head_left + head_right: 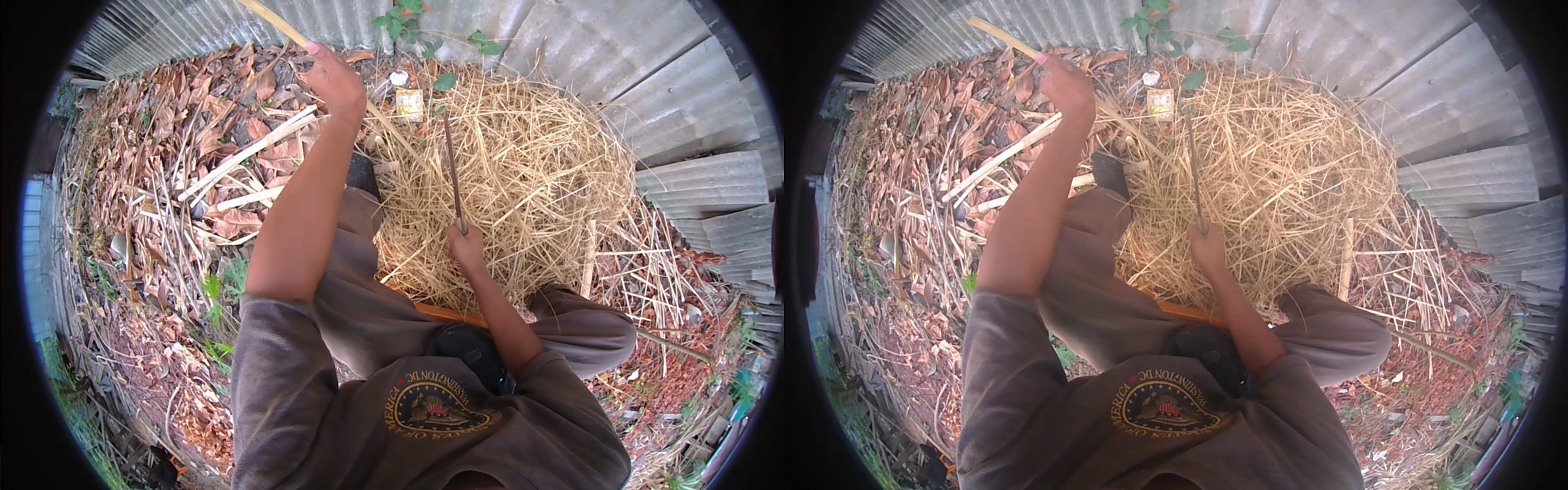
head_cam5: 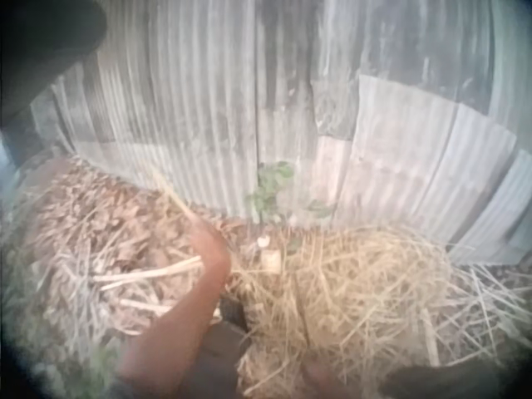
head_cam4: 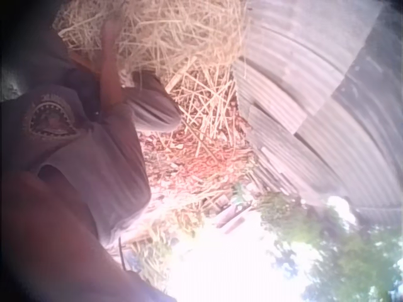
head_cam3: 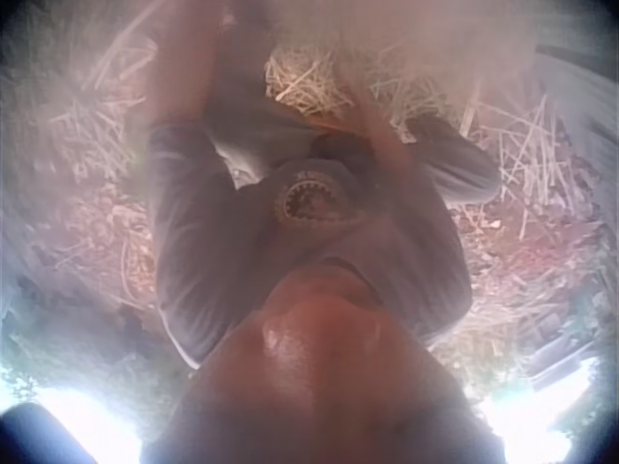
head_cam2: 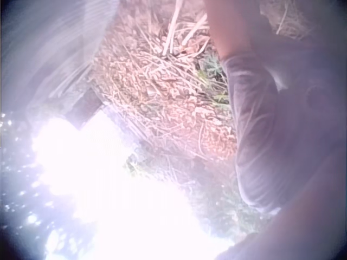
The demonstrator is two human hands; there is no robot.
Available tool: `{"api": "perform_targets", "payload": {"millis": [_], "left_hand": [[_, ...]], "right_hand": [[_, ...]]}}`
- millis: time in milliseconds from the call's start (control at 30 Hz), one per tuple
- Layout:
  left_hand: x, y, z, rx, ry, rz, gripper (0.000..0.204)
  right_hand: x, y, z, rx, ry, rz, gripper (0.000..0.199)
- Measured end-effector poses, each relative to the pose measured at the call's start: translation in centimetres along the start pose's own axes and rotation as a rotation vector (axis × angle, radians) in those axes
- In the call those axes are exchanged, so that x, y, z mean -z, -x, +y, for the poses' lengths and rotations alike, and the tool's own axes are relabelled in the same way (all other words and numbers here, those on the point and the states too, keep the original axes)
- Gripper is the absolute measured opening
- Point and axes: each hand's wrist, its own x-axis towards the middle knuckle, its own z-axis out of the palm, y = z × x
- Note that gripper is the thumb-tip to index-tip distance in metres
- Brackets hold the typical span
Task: The person sits cross-legged on the ground and uses a knife to split long, thin sticks into smaller pieces. They hold the sticks with one hand and carefully shave or split them with the knife in the other hand, discarding the processed pieces onto a pile of dry leaves and straw.
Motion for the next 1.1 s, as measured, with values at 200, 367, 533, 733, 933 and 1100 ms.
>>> {"api": "perform_targets", "payload": {"millis": [200, 367, 533, 733, 933, 1100], "left_hand": [[-0.2, 0.9, 0.4, 0.095, -0.067, -0.022, 0.07], [0.1, 0.6, 0.6, 0.068, -0.133, -0.001, 0.068], [-1.5, 0.9, -1.5, -0.039, -0.023, -0.073, 0.063], [-1.7, 0.6, 1.6, 0.094, 0.062, -0.039, 0.061], [-2.7, 0.6, 4.5, 0.117, 0.221, -0.211, 0.052], [-3.8, 2.1, 2.2, 0.011, 0.139, -0.335, 0.038]], "right_hand": [[-0.4, 0.5, -7.6, 0.221, -0.085, 0.018, 0.028], [-2.9, 0.3, -0.7, 0.384, -0.052, 0.052, 0.028], [-3.8, -0.8, 6.3, -0.43, 0.215, -0.053, 0.03], [-0.5, 0.7, -0.1, -0.551, -0.228, -0.055, 0.023], [2.3, 3.1, -4.6, -0.347, -0.319, 0.02, 0.018], [2.5, 4.4, -6.1, -0.142, -0.363, 0.047, 0.024]]}}
